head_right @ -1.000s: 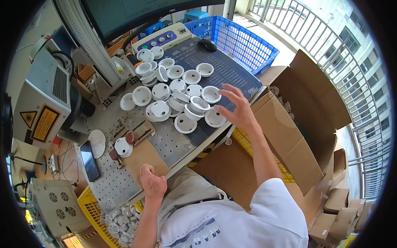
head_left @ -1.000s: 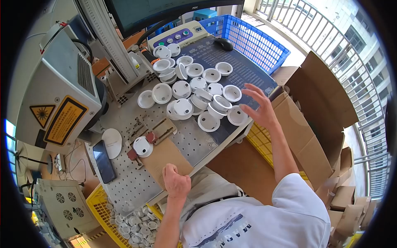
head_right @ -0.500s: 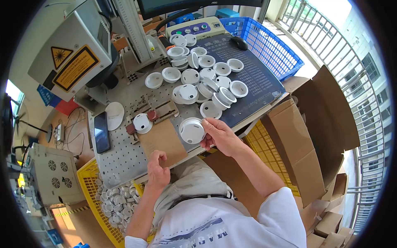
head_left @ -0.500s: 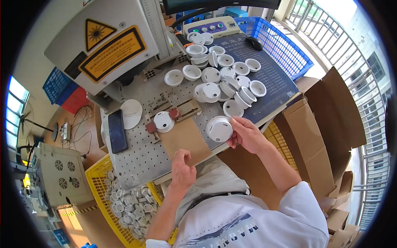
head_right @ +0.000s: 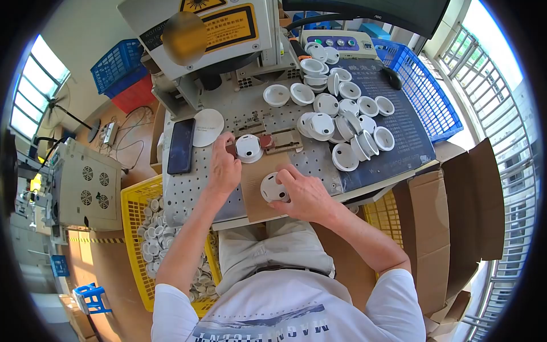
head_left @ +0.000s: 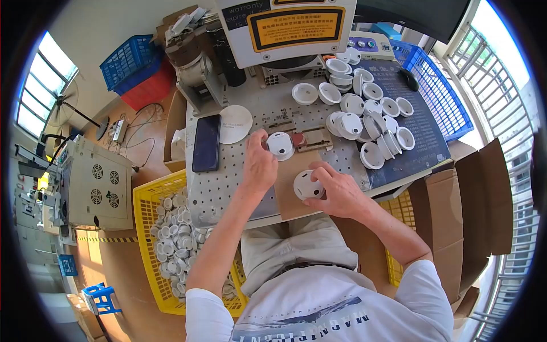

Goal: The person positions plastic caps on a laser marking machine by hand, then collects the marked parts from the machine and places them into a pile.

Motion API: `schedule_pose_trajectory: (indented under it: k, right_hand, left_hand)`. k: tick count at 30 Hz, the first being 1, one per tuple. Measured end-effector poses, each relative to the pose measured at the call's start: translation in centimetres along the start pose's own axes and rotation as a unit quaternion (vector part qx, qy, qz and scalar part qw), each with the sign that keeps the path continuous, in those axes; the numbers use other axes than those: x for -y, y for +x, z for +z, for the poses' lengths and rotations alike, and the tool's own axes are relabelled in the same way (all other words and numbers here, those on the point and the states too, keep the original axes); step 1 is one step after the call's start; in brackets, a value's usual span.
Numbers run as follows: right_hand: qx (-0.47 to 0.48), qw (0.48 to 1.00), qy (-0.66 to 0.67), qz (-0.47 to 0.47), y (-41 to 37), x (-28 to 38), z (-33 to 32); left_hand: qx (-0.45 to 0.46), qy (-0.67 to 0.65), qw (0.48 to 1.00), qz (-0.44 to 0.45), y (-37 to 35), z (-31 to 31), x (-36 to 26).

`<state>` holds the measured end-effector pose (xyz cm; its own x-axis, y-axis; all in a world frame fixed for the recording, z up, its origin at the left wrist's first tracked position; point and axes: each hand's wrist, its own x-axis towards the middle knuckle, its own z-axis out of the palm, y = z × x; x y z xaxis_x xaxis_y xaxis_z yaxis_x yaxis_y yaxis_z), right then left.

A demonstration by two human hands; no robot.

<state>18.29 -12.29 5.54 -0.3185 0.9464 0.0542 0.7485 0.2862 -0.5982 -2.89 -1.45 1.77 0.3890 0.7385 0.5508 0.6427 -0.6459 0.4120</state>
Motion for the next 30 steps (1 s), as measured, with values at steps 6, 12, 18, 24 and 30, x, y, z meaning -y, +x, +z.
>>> schedule_pose_trajectory:
  k: [6,12,18,24,30]
  right_hand:
    - [-0.065,0.998,0.006,0.017,-0.9,-0.7,-0.1]
    - [-0.057,0.997,0.017,0.050,-1.2,-1.4,-0.8]
    - [-0.019,0.998,0.058,0.023,2.7,0.6,1.3]
    - [-0.033,0.998,0.043,-0.018,4.4,1.5,2.2]
    - [-0.061,0.998,0.022,-0.024,5.9,0.9,2.9]
  left_hand:
    - [0.173,0.169,0.969,0.043,2.6,4.7,-1.1]
    - [0.137,0.120,0.973,0.140,-3.7,0.7,-3.8]
    - [-0.094,-0.002,0.993,-0.076,-10.0,-5.4,1.9]
    - [-0.154,-0.069,0.967,-0.191,-12.5,-8.8,4.3]
    - [0.005,0.005,0.992,-0.126,-10.2,-5.3,1.7]
